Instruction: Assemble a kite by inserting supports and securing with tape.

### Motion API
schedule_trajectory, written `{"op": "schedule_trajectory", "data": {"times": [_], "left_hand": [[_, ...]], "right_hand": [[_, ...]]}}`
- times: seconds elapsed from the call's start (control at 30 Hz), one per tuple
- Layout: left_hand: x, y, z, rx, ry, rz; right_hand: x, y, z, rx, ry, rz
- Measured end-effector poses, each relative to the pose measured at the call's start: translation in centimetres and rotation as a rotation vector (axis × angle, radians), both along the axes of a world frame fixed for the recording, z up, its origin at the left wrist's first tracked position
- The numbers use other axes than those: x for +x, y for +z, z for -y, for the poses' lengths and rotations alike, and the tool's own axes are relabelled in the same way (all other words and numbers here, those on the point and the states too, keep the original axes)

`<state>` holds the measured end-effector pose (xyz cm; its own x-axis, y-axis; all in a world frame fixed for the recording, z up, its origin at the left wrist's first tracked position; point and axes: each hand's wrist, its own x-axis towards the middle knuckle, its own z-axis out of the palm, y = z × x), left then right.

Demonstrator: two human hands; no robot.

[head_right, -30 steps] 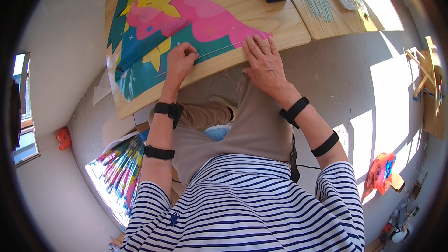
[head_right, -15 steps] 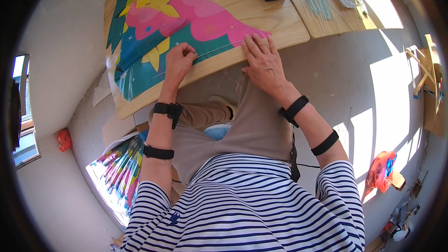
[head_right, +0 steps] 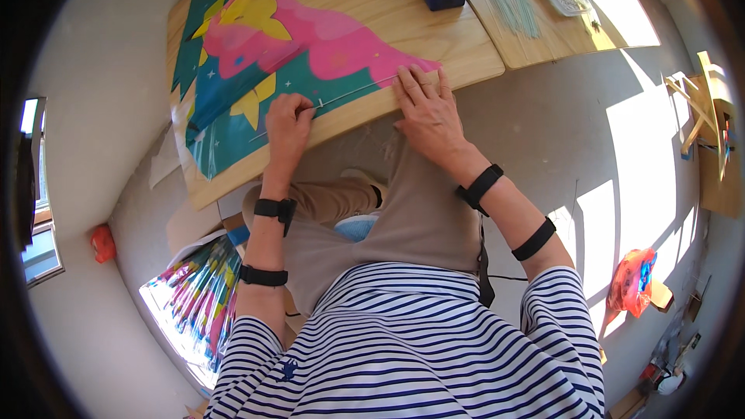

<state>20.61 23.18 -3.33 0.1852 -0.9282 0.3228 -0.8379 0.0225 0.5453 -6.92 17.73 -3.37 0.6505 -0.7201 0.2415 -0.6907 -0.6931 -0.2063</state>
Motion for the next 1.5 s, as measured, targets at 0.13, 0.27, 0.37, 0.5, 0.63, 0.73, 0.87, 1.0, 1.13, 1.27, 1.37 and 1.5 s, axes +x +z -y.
{"op": "schedule_trajectory", "data": {"times": [0.13, 0.27, 0.37, 0.5, 0.63, 0.73, 0.87, 1.0, 1.13, 1.27, 1.37, 1.5], "left_hand": [[0.1, -0.4, -0.2, -0.009, -0.002, 0.02], [0.0, -0.5, -0.3, -0.009, -0.003, 0.016], [0.0, -0.5, -0.3, -0.008, -0.002, 0.007], [-0.1, -0.3, -0.3, 0.003, 0.006, 0.015], [-0.1, -0.2, -0.2, -0.016, 0.005, 0.033], [0.0, -0.3, -0.2, -0.009, -0.002, 0.013], [0.0, -0.4, -0.1, -0.006, -0.002, -0.018], [0.1, -0.3, -0.1, 0.0, -0.002, -0.016], [-0.1, 0.1, -0.2, -0.001, -0.006, -0.038], [-0.1, 0.1, -0.3, -0.005, 0.003, -0.053], [-0.3, 0.5, -0.6, -0.012, -0.001, 0.004], [-0.9, 1.6, -1.7, -0.009, -0.002, 0.026]], "right_hand": [[0.1, 0.0, -0.1, 0.039, -0.01, -0.016], [0.1, 0.0, -0.1, 0.041, -0.01, -0.024], [0.2, 0.0, -0.2, 0.045, -0.012, -0.027], [0.2, 0.0, -0.1, 0.05, -0.014, -0.023], [0.1, -0.1, -0.1, 0.045, -0.012, -0.015], [0.0, -0.2, -0.1, 0.046, -0.012, 0.002], [-0.3, 0.1, 0.1, 0.056, -0.037, 0.057], [-1.0, 0.6, 1.0, 0.02, -0.094, 0.111], [-3.1, 0.1, 2.6, 0.001, -0.218, 0.148], [-4.4, -0.2, 3.3, -0.013, -0.247, 0.157], [-4.5, -0.1, 3.3, -0.013, -0.224, 0.156], [-3.8, 0.6, 3.1, -0.052, -0.206, 0.205]]}}
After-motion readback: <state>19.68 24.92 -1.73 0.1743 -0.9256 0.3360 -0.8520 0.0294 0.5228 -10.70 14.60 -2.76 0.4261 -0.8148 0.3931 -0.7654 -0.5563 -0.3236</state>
